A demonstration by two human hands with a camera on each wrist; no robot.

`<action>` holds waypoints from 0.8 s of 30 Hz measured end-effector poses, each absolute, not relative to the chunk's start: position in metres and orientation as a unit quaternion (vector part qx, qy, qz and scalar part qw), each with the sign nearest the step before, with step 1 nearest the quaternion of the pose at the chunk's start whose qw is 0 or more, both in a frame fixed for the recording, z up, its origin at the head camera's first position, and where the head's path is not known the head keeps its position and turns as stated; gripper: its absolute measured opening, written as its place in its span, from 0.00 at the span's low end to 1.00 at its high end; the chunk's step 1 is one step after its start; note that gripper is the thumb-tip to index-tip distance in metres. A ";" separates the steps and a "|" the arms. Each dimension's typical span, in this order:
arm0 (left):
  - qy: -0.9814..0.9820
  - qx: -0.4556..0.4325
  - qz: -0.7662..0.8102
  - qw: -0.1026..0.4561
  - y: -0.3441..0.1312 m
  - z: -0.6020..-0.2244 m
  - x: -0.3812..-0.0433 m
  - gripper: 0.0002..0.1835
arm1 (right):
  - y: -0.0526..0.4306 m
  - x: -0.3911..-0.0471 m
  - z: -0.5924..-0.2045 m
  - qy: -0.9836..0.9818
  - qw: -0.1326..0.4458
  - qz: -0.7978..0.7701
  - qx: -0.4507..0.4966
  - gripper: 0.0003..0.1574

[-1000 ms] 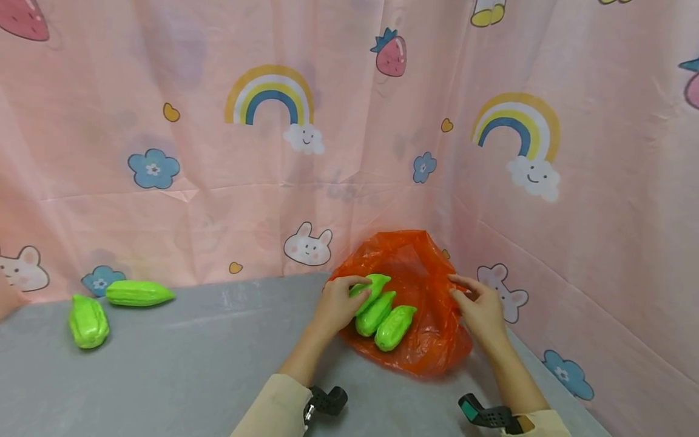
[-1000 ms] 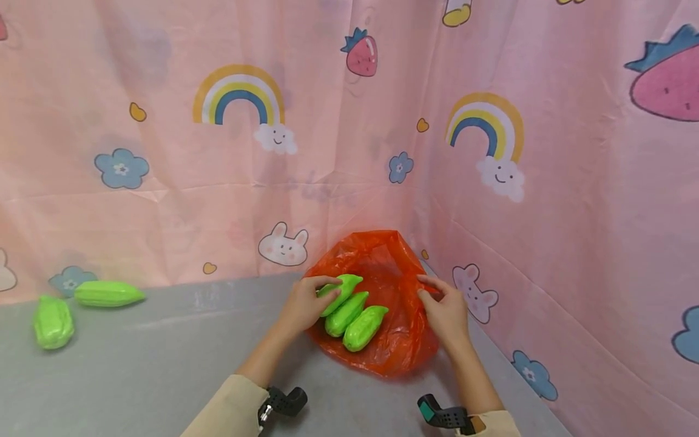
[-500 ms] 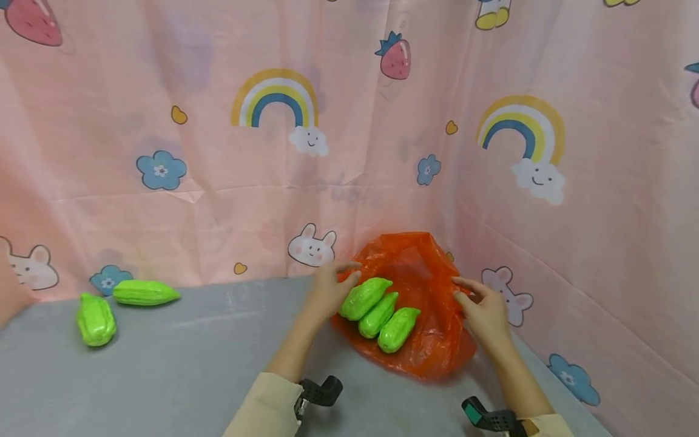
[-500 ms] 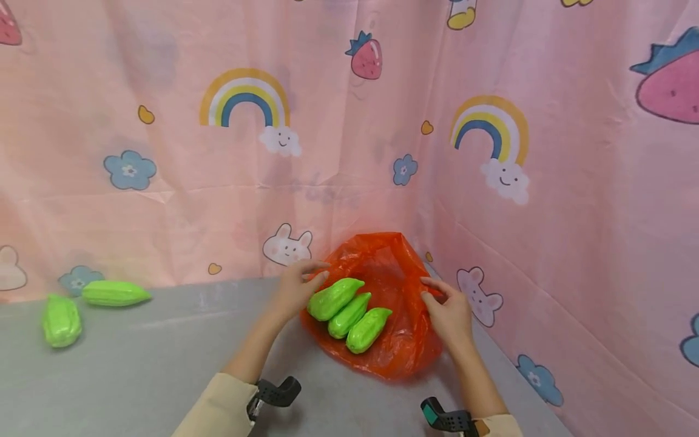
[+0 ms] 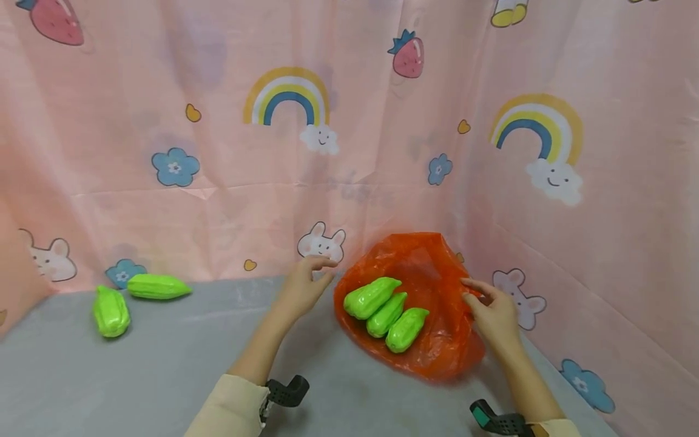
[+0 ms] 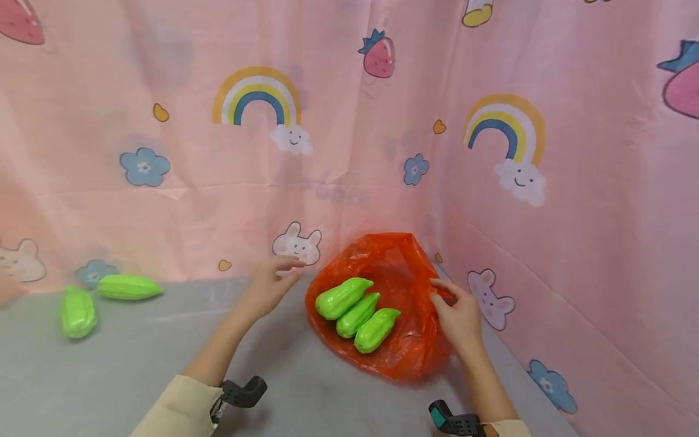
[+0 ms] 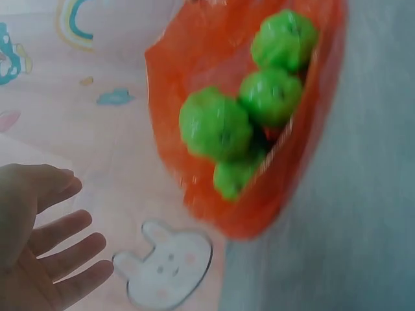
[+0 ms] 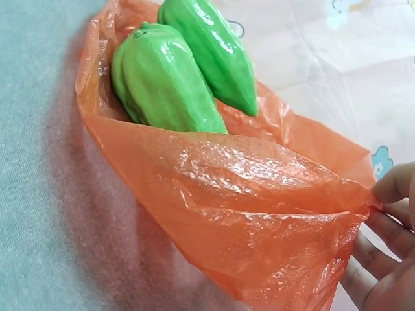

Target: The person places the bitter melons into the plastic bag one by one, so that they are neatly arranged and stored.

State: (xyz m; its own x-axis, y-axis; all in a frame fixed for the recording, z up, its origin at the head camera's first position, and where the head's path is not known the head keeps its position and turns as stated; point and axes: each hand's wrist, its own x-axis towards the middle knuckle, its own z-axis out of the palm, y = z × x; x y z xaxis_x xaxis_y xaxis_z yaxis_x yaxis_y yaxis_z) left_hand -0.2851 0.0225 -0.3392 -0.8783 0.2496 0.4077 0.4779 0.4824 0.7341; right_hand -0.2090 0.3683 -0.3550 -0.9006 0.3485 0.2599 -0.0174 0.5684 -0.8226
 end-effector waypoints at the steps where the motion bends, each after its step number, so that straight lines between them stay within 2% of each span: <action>1: -0.857 -0.209 -0.455 0.123 0.016 -0.339 -0.284 0.14 | 0.368 -0.209 -0.355 -0.862 0.198 0.456 -0.097 0.25; 10: -0.888 -0.171 -0.393 0.164 -0.052 -0.328 -0.276 0.15 | 0.366 -0.202 -0.355 -0.867 0.186 0.450 -0.107 0.26; 24: -0.906 -0.112 -0.327 0.245 -0.143 -0.326 -0.269 0.14 | 0.364 -0.210 -0.353 -0.873 0.156 0.448 -0.108 0.28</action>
State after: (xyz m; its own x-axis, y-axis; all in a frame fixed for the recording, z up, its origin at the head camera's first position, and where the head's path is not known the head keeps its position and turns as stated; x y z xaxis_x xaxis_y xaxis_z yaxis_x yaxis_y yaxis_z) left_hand -0.2690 -0.1428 -0.3257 -0.8546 0.0424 0.5176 0.3631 0.7614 0.5371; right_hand -0.2103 0.3642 -0.3526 -0.9279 0.3290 0.1753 0.0494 0.5746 -0.8169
